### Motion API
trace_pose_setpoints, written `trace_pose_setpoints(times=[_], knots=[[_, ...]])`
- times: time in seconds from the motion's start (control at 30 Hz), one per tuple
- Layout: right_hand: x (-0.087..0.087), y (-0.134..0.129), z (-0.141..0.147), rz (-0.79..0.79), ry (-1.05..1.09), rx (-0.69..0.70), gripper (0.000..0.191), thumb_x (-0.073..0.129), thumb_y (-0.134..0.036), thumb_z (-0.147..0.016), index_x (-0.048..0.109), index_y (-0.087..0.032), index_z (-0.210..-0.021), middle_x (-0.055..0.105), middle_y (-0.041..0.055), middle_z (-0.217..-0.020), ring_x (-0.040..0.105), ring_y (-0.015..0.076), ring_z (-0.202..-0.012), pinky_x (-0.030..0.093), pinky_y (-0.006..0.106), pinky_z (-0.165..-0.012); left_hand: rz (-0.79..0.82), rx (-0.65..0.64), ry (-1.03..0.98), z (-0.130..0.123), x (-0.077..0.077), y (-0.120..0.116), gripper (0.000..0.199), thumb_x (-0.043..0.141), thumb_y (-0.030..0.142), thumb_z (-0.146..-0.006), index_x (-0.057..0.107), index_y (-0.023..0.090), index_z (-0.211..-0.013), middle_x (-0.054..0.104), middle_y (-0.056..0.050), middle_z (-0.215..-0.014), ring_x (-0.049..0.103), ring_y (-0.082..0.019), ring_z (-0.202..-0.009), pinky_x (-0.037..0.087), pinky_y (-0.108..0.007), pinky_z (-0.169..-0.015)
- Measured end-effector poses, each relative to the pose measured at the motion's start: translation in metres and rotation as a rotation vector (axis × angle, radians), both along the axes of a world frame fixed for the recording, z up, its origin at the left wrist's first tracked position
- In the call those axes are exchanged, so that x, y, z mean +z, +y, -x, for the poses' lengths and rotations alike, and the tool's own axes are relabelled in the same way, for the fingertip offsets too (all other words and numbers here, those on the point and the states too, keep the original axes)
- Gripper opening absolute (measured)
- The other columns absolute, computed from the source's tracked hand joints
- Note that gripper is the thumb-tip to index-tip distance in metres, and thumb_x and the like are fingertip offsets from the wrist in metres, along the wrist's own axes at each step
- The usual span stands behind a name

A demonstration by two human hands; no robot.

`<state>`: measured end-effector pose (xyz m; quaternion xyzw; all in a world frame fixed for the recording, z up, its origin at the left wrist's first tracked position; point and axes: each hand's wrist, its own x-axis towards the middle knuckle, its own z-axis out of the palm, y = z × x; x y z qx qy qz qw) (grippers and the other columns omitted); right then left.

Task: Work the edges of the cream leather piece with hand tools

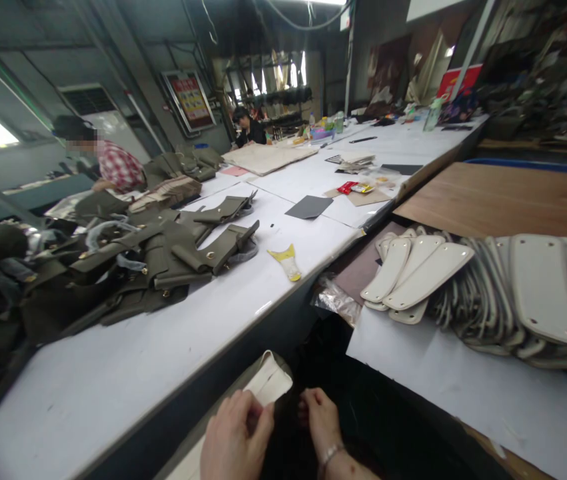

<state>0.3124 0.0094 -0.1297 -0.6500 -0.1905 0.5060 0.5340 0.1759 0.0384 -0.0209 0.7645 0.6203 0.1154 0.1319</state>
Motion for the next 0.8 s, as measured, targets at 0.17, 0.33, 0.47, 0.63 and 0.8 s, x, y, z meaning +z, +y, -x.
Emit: trace_pose_setpoints(times=[0.17,0.33,0.47,0.63,0.8], knots=[[0.057,-0.037,-0.021,-0.547,-0.702,0.299,0.026,0.053,-0.020,-0.094,0.065,-0.020,-0.117,0.066,0.0077,-0.117,0.064,0.0180,-0.110,0.054,0.024,-0.094,0.070,-0.017,-0.017,0.002,0.011,0.000,0.025,0.048,0.034,-0.093,0.056,0.023,-0.072,0.062,-0.002,-0.077,0.060,-0.024,-0.082,0.037,-0.036,-0.069],[0.077,-0.031,-0.017,-0.881,-1.386,0.420,0.043,0.044,-0.005,-0.090,0.057,-0.010,-0.131,0.064,0.0118,-0.125,0.054,0.0207,-0.125,0.051,0.032,-0.104,-0.063,-0.048,-0.017,0.005,0.006,-0.002,0.024,0.051,0.033,-0.092,0.056,0.023,-0.071,0.063,-0.001,-0.074,0.062,-0.022,-0.076,0.040,-0.034,-0.066],[0.070,-0.024,-0.011,-0.865,-1.555,0.394,0.044,0.041,-0.005,-0.088,0.059,-0.008,-0.127,0.066,0.0117,-0.124,0.053,0.0219,-0.125,0.051,0.037,-0.104,-0.095,-0.035,-0.051,0.004,-0.003,-0.008,0.019,0.052,0.030,-0.093,0.056,0.023,-0.075,0.062,0.000,-0.075,0.061,-0.023,-0.076,0.040,-0.035,-0.069],[0.070,-0.027,-0.008,-0.838,-1.587,0.437,0.043,0.043,-0.007,-0.088,0.059,-0.007,-0.128,0.064,0.0120,-0.126,0.051,0.0247,-0.127,0.049,0.042,-0.104,-0.223,-0.055,-0.073,0.009,-0.014,-0.021,0.012,0.048,0.023,-0.095,0.055,0.023,-0.085,0.061,-0.001,-0.079,0.057,-0.024,-0.080,0.037,-0.037,-0.074],[0.074,-0.029,0.001,-0.811,-1.597,0.415,0.043,0.043,-0.004,-0.087,0.059,-0.005,-0.127,0.062,0.0137,-0.127,0.050,0.0254,-0.128,0.047,0.042,-0.105,-0.314,-0.109,-0.145,0.030,-0.027,-0.032,0.015,0.046,0.021,-0.096,0.058,0.024,-0.088,0.062,0.000,-0.078,0.054,-0.022,-0.075,0.034,-0.034,-0.071]])
